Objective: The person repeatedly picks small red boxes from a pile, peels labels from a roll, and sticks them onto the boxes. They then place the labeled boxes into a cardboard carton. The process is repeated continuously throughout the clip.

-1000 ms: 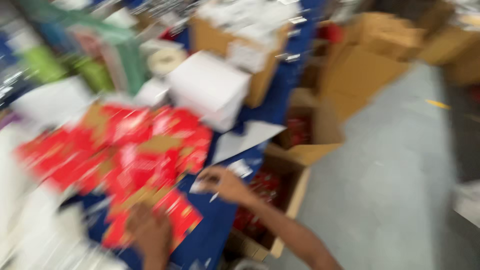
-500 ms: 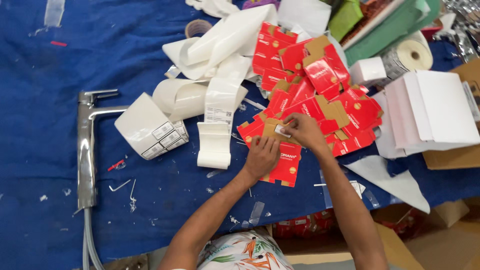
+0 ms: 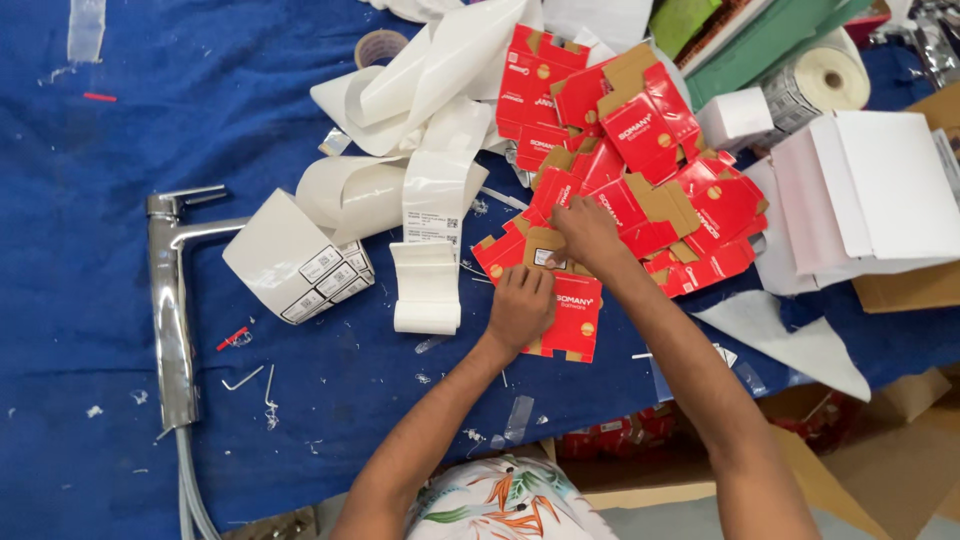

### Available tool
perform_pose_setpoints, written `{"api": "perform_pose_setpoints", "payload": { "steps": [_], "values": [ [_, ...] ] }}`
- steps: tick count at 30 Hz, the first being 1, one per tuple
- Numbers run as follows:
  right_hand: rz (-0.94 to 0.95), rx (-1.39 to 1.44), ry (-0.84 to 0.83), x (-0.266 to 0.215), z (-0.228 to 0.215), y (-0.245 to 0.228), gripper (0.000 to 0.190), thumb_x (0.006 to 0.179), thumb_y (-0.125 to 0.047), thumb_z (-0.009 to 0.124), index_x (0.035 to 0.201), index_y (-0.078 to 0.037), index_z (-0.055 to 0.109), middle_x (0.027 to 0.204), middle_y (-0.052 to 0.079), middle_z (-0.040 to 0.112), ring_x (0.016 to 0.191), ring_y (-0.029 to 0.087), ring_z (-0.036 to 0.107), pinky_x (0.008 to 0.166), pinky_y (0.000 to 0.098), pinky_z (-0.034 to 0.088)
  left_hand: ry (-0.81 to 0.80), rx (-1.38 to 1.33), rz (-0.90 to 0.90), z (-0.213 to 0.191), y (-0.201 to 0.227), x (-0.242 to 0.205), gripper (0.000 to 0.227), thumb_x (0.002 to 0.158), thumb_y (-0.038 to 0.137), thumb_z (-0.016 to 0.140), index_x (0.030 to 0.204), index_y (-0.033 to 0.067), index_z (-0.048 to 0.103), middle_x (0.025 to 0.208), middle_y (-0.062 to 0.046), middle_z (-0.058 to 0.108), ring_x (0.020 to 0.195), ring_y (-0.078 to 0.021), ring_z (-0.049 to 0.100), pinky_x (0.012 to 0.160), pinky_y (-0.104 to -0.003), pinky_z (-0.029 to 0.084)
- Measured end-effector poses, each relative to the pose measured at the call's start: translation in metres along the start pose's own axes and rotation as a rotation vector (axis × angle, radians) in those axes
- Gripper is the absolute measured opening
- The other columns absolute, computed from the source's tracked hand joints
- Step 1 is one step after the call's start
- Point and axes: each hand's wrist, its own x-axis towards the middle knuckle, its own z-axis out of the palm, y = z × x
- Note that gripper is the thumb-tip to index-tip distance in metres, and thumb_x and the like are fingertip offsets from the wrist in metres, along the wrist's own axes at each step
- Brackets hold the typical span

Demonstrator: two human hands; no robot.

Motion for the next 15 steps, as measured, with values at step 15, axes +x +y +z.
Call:
{"api": "perform_pose_setpoints", "payload": {
  "steps": [15],
  "values": [
    [0.503, 1.684, 0.43, -0.238, 0.002, -0.057, 0.043, 0.093, -0.026, 0.072, 0.127, -0.002, 0.06, 0.112, 0.007, 0.073, 0.098, 0.014, 0.068, 0.086, 0.0327, 0.058, -0.085, -0.731, -0.345, -0.077, 0.047, 0.045, 0.009, 0.095, 0.001, 0.067, 0.103, -0.0009, 0.066, 0.14, -0.024, 0.05, 0.106, -0.0328, 0.064, 0.086, -0.04, 0.054]
  ]
}}
